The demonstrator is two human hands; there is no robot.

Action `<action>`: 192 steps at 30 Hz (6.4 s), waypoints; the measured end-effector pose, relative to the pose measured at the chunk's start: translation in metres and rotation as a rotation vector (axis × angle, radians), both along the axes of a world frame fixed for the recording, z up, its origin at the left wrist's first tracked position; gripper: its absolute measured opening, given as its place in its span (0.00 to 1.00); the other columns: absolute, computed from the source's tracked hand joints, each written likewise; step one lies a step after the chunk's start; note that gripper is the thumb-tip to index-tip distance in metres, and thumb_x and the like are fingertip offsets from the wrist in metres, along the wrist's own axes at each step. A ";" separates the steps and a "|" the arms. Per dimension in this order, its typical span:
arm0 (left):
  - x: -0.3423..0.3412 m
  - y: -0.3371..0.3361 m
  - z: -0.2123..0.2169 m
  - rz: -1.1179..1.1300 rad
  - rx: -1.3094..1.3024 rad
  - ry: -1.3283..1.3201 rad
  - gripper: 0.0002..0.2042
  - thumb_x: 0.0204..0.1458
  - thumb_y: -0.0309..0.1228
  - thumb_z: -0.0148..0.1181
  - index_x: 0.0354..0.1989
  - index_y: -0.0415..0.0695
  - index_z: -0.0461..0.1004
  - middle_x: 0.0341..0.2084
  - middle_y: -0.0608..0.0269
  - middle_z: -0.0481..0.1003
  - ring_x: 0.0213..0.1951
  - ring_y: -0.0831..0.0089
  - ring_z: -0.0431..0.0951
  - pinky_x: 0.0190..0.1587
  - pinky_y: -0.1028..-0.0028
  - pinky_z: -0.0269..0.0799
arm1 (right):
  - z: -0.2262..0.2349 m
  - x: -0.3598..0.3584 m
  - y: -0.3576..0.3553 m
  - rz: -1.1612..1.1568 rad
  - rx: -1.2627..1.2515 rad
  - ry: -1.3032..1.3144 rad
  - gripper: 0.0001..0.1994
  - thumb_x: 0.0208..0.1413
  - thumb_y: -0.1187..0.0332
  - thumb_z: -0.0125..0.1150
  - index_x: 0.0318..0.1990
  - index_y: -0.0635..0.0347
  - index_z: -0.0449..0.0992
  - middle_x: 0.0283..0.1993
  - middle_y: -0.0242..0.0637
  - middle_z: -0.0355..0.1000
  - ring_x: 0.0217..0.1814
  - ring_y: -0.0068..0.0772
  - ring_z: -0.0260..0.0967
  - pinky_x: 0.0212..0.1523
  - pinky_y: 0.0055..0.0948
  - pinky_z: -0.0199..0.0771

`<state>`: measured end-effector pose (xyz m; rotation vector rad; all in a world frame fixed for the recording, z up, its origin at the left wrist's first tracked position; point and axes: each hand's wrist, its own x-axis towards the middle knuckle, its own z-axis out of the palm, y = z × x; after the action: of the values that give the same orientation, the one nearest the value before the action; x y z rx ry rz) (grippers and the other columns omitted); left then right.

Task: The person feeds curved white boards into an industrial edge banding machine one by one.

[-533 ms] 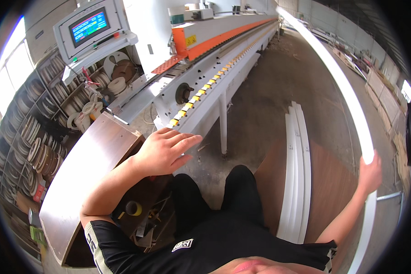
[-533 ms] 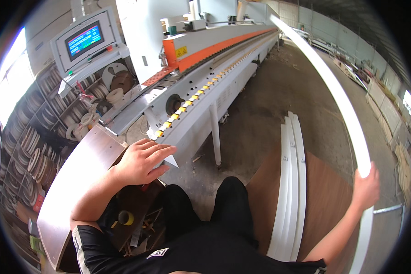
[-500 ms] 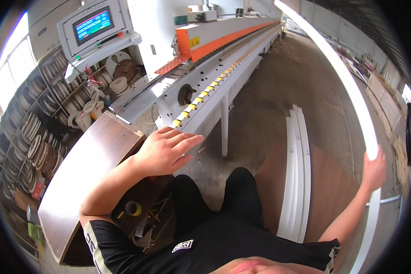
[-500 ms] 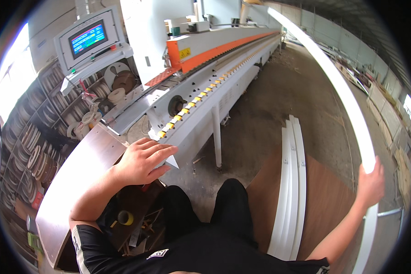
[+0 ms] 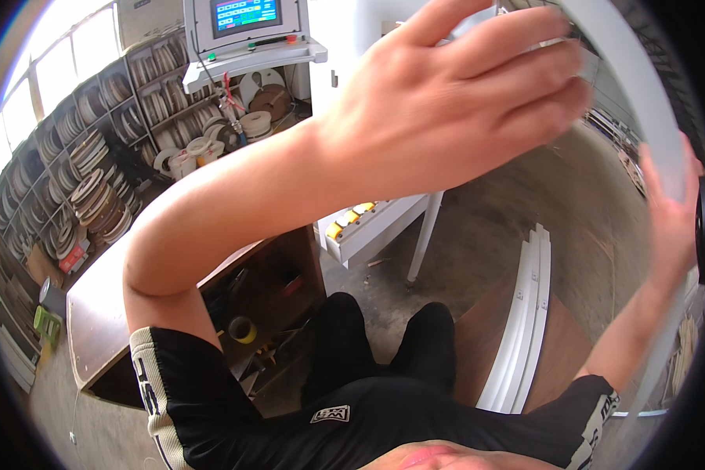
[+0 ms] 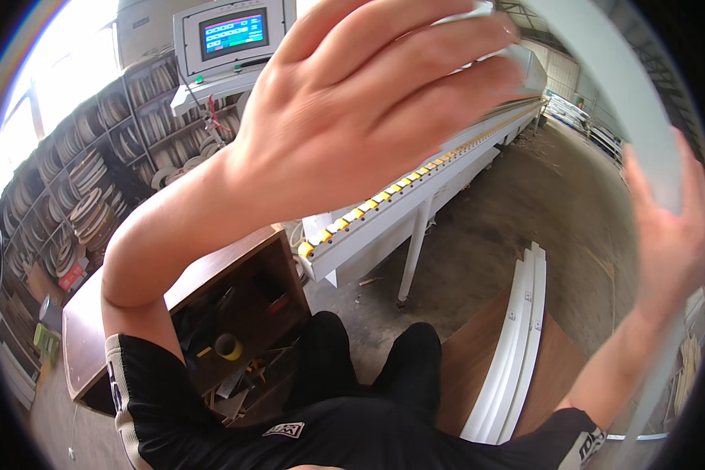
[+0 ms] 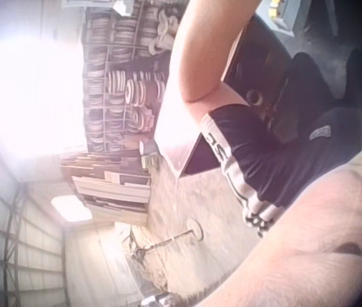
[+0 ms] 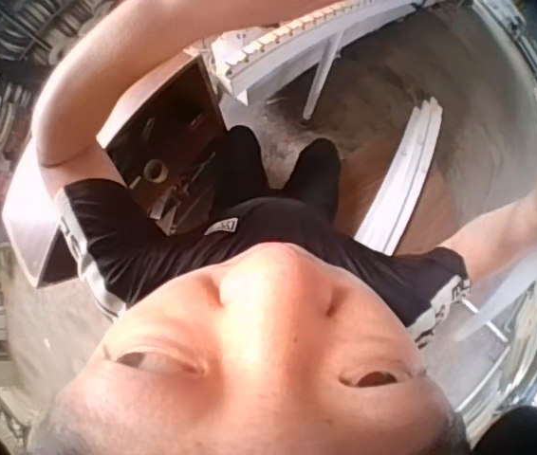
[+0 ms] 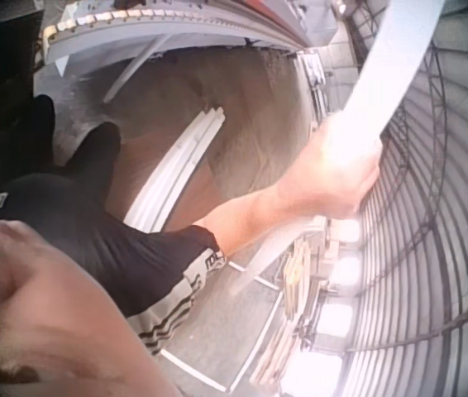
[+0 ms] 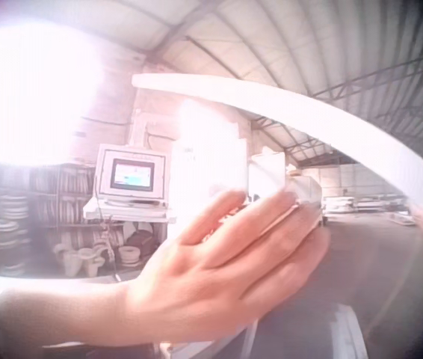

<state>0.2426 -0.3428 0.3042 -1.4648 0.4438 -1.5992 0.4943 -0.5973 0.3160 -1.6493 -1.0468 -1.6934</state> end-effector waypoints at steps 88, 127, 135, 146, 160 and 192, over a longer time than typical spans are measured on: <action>-0.309 0.221 -0.239 1.240 -1.787 0.299 0.20 0.69 0.48 0.63 0.66 0.63 0.83 0.47 0.58 0.82 0.55 0.58 0.80 0.58 0.59 0.75 | -0.262 -0.120 0.458 1.093 -1.209 0.288 0.41 0.61 0.32 0.65 0.67 0.60 0.80 0.79 0.41 0.69 0.80 0.48 0.66 0.82 0.53 0.60; -0.216 0.393 -0.274 1.462 -1.564 0.499 0.52 0.66 0.76 0.37 0.77 0.35 0.64 0.60 0.31 0.79 0.62 0.37 0.80 0.64 0.47 0.73 | -0.615 -0.001 0.097 0.300 -0.869 1.220 0.23 0.61 0.55 0.71 0.61 0.51 0.81 0.73 0.36 0.73 0.77 0.47 0.66 0.74 0.47 0.70; -0.216 0.394 -0.276 1.462 -1.510 0.495 0.51 0.67 0.74 0.37 0.77 0.35 0.63 0.57 0.32 0.80 0.59 0.37 0.81 0.62 0.46 0.75 | -0.608 0.001 0.184 -0.015 -1.404 1.260 0.36 0.63 0.43 0.63 0.77 0.41 0.68 0.88 0.36 0.50 0.89 0.65 0.41 0.79 0.71 0.55; -0.227 0.405 -0.282 1.487 -1.455 0.541 0.51 0.67 0.75 0.37 0.78 0.37 0.63 0.57 0.32 0.81 0.60 0.38 0.81 0.62 0.47 0.75 | -0.642 0.039 0.234 -0.026 -1.390 1.414 0.27 0.59 0.42 0.62 0.60 0.43 0.85 0.68 0.27 0.77 0.73 0.42 0.69 0.69 0.48 0.73; -0.216 0.395 -0.275 1.483 -1.518 0.476 0.51 0.66 0.76 0.37 0.78 0.38 0.63 0.57 0.32 0.81 0.60 0.39 0.81 0.62 0.47 0.75 | -0.646 0.039 0.232 -0.033 -1.347 1.380 0.24 0.59 0.43 0.61 0.55 0.45 0.87 0.64 0.27 0.80 0.70 0.42 0.71 0.68 0.46 0.74; -0.182 0.344 -0.253 1.465 -1.648 0.489 0.45 0.68 0.67 0.46 0.73 0.33 0.65 0.42 0.41 0.87 0.46 0.47 0.89 0.48 0.53 0.83 | -0.631 0.033 0.236 -0.071 -1.390 1.352 0.21 0.62 0.43 0.62 0.54 0.42 0.87 0.66 0.30 0.79 0.73 0.44 0.70 0.71 0.44 0.73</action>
<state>0.0606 0.0012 0.0508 -2.2470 -1.7552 -0.0456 0.5269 -0.3613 -0.3150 -2.7781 -1.3087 0.6880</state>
